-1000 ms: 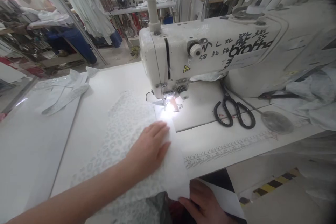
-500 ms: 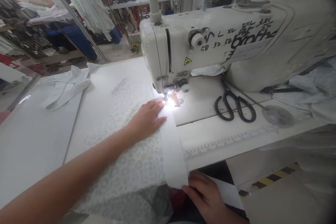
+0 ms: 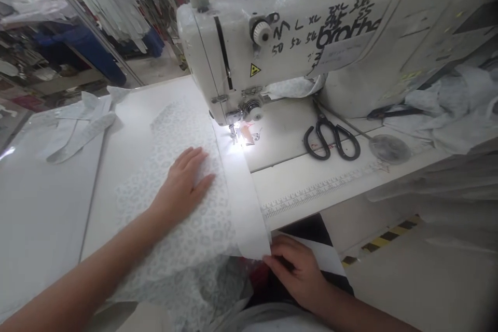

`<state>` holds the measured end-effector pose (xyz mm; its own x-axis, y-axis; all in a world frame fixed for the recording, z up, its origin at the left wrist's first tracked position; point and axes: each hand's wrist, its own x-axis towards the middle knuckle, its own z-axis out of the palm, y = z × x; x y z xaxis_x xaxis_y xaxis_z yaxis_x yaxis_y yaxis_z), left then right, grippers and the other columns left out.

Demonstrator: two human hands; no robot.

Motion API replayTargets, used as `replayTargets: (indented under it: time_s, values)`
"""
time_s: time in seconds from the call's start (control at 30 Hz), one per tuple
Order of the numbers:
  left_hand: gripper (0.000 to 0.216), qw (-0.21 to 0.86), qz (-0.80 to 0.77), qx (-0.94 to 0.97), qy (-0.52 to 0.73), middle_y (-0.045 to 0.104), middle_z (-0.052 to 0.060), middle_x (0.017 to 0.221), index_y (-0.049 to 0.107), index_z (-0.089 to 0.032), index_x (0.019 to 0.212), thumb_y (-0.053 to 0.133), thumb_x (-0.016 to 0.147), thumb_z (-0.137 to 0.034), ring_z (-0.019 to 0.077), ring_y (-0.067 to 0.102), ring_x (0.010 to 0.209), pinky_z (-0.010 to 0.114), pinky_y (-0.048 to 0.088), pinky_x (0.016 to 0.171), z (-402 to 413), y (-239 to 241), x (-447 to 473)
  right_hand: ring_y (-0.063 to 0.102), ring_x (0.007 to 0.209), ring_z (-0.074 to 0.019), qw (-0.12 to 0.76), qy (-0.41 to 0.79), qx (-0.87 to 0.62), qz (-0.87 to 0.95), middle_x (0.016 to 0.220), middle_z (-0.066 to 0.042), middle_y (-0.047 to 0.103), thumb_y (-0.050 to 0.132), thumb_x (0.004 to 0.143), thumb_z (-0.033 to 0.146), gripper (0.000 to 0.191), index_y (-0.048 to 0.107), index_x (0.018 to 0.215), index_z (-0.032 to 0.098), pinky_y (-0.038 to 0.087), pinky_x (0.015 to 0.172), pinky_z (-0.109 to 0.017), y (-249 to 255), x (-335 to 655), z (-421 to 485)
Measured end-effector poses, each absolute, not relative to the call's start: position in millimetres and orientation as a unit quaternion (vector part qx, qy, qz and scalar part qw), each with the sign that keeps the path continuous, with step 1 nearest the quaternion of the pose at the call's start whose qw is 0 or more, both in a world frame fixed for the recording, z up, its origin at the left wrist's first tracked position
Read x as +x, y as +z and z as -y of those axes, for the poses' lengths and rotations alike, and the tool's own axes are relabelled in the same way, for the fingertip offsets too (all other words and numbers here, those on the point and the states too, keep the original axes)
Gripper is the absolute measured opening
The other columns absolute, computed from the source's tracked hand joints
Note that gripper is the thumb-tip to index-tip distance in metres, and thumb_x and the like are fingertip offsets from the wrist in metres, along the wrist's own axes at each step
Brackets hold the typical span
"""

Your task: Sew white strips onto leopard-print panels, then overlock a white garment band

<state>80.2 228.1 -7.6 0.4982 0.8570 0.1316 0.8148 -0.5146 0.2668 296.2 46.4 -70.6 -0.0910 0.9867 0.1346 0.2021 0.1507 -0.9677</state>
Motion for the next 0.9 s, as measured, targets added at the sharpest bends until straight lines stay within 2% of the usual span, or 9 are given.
replayTargets:
  time_s: [0.3, 0.53, 0.63, 0.77, 0.9]
  values:
    - [0.047, 0.086, -0.479, 0.866, 0.116, 0.041, 0.008, 0.135, 0.042, -0.016, 0.126, 0.039, 0.088, -0.043, 0.0249, 0.026, 0.131, 0.046, 0.028, 0.107, -237, -8, 82, 0.056, 0.067, -0.0131, 0.459, 0.422, -0.499, 0.602, 0.073, -0.003, 0.06, 0.053, 0.082, 0.013, 0.011, 0.06, 0.075, 0.017, 0.044, 0.061, -0.024, -70, 295, -48]
    - [0.048, 0.068, -0.469, 0.873, 0.115, 0.042, 0.011, 0.134, 0.044, -0.013, 0.124, 0.042, 0.086, -0.043, 0.0252, 0.027, 0.13, 0.047, 0.028, 0.106, -244, -5, 82, 0.053, 0.057, -0.0115, 0.453, 0.379, -0.516, 0.62, 0.064, 0.0, 0.058, 0.054, 0.081, 0.015, 0.017, 0.049, 0.065, 0.017, 0.041, 0.053, -0.022, -74, 292, -47]
    - [0.044, 0.073, -0.447, 0.884, 0.114, 0.041, 0.009, 0.136, 0.045, -0.015, 0.124, 0.042, 0.087, -0.039, 0.0251, 0.025, 0.131, 0.049, 0.029, 0.106, -224, 2, 94, 0.054, 0.058, -0.0127, 0.438, 0.319, -0.514, 0.665, 0.067, -0.001, 0.058, 0.053, 0.082, 0.015, 0.003, 0.053, 0.08, 0.018, 0.042, 0.053, -0.023, -74, 295, -45]
    - [0.037, 0.164, -0.387, 0.903, 0.091, 0.043, 0.004, 0.135, 0.046, -0.021, 0.124, 0.039, 0.09, -0.033, 0.021, 0.031, 0.129, 0.044, 0.036, 0.104, -183, 7, 113, 0.056, 0.068, -0.0152, 0.418, 0.273, -0.421, 0.757, 0.077, -0.004, 0.063, 0.045, 0.084, 0.009, 0.025, 0.052, 0.106, 0.019, 0.047, 0.061, -0.026, -66, 306, -52]
    - [0.038, 0.173, -0.364, 0.913, 0.069, 0.04, 0.007, 0.137, 0.045, -0.02, 0.125, 0.04, 0.089, -0.032, 0.0259, 0.03, 0.129, 0.051, 0.037, 0.101, -168, 3, 116, 0.059, 0.078, -0.0165, 0.399, 0.235, -0.339, 0.819, 0.087, -0.008, 0.065, 0.037, 0.083, 0.003, 0.036, 0.05, 0.114, 0.014, 0.05, 0.071, -0.029, -48, 317, -65]
